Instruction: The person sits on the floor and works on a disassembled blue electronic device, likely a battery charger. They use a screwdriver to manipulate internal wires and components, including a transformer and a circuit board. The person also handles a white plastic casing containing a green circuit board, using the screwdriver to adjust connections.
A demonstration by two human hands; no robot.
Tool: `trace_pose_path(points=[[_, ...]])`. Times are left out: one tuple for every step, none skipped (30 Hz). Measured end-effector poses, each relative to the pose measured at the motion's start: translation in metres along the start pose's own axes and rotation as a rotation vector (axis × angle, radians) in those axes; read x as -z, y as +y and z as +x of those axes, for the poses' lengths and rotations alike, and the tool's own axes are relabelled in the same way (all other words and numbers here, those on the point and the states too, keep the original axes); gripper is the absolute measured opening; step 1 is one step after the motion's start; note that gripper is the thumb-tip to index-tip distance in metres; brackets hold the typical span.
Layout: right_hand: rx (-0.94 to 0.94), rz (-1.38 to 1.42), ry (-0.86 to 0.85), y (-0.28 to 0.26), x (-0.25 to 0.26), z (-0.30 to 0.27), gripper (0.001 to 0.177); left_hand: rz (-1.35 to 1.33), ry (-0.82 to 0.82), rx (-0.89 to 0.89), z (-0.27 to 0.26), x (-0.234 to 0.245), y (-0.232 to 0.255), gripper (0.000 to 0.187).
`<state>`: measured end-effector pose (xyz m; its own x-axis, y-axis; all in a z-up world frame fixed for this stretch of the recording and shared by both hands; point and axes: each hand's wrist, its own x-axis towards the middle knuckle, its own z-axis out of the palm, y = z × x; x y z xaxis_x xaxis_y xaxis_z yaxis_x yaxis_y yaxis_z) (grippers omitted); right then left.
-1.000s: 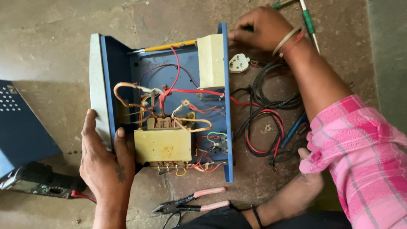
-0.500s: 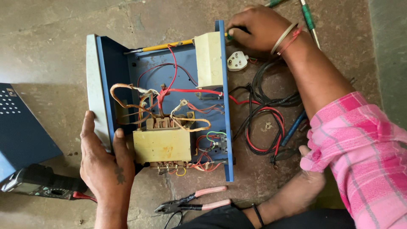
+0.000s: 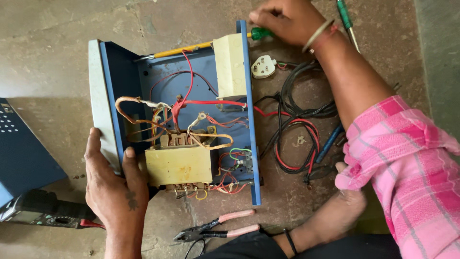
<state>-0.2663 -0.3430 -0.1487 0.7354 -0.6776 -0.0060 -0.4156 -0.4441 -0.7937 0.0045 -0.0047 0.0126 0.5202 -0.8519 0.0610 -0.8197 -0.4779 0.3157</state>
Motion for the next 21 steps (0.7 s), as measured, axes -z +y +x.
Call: trace_pose_path(points=[[-0.079, -0.050, -0.028, 0.002, -0.001, 0.002, 0.042, 0.013, -0.001, 0.001, 0.000, -0.001, 0.000, 0.060], [-0.134, -0.056, -0.101, 0.004, 0.000, 0.003, 0.047, 0.026, -0.001, 0.003, 0.000, -0.001, 0.000, 0.060], [-0.187, -0.059, -0.175, 0.005, 0.000, 0.007, 0.052, 0.041, -0.003, 0.004, 0.000, -0.002, -0.001, 0.060], [-0.241, -0.063, -0.250, 0.005, 0.000, 0.008, 0.057, 0.053, 0.001, -0.010, 0.000, -0.003, -0.001, 0.060], [-0.244, -0.100, -0.235, 0.003, -0.001, 0.008, 0.056, 0.064, 0.007, -0.025, 0.000, -0.003, -0.001, 0.060], [-0.248, -0.137, -0.220, 0.002, -0.001, 0.008, 0.054, 0.076, 0.012, -0.041, -0.001, -0.003, -0.001, 0.059], [-0.253, -0.176, -0.204, 0.001, 0.000, 0.007, 0.053, 0.072, 0.013, -0.041, -0.001, -0.003, -0.001, 0.060], [-0.128, -0.106, -0.128, 0.000, 0.000, 0.005, 0.051, 0.069, 0.014, -0.041, -0.002, -0.002, -0.001, 0.060], [-0.008, -0.035, -0.055, -0.001, -0.002, 0.002, 0.050, 0.065, 0.008, -0.040, -0.003, -0.002, -0.001, 0.060], [0.112, 0.036, 0.019, -0.001, -0.004, -0.002, 0.050, 0.070, 0.001, -0.026, -0.002, -0.003, -0.001, 0.060], [0.072, -0.012, -0.004, -0.001, -0.006, -0.005, 0.048, 0.075, -0.012, -0.010, 0.000, -0.003, -0.002, 0.060], [0.032, -0.060, -0.028, 0.000, -0.006, -0.007, 0.046, 0.081, -0.026, 0.005, 0.000, -0.004, -0.002, 0.060], [-0.003, -0.112, -0.047, 0.000, -0.005, -0.007, 0.044, 0.091, -0.008, -0.038, 0.000, -0.005, 0.001, 0.059], [-0.013, -0.172, -0.087, 0.001, -0.005, -0.007, 0.042, 0.101, 0.010, -0.081, 0.000, -0.004, 0.004, 0.058], [-0.015, -0.231, -0.128, 0.001, -0.004, -0.002, 0.040, 0.113, 0.034, -0.120, -0.001, -0.003, 0.007, 0.056], [-0.017, -0.290, -0.169, 0.001, -0.004, 0.001, 0.039, 0.099, 0.028, -0.101, 0.000, -0.002, 0.010, 0.057], [-0.096, -0.173, -0.172, 0.000, -0.006, 0.002, 0.039, 0.087, 0.022, -0.078, 0.001, -0.002, 0.012, 0.058], [-0.175, -0.056, -0.176, 0.001, -0.008, 0.004, 0.040, 0.076, 0.017, -0.055, 0.002, -0.002, 0.014, 0.058], [-0.253, 0.059, -0.176, 0.002, -0.009, 0.005, 0.041, 0.080, 0.018, -0.057, 0.003, -0.001, 0.015, 0.058], [-0.203, 0.037, -0.139, 0.004, -0.008, 0.003, 0.039, 0.084, 0.020, -0.059, 0.003, -0.001, 0.016, 0.058], [-0.154, 0.014, -0.103, 0.006, -0.008, -0.001, 0.039, 0.087, 0.022, -0.061, 0.004, -0.002, 0.017, 0.058]])
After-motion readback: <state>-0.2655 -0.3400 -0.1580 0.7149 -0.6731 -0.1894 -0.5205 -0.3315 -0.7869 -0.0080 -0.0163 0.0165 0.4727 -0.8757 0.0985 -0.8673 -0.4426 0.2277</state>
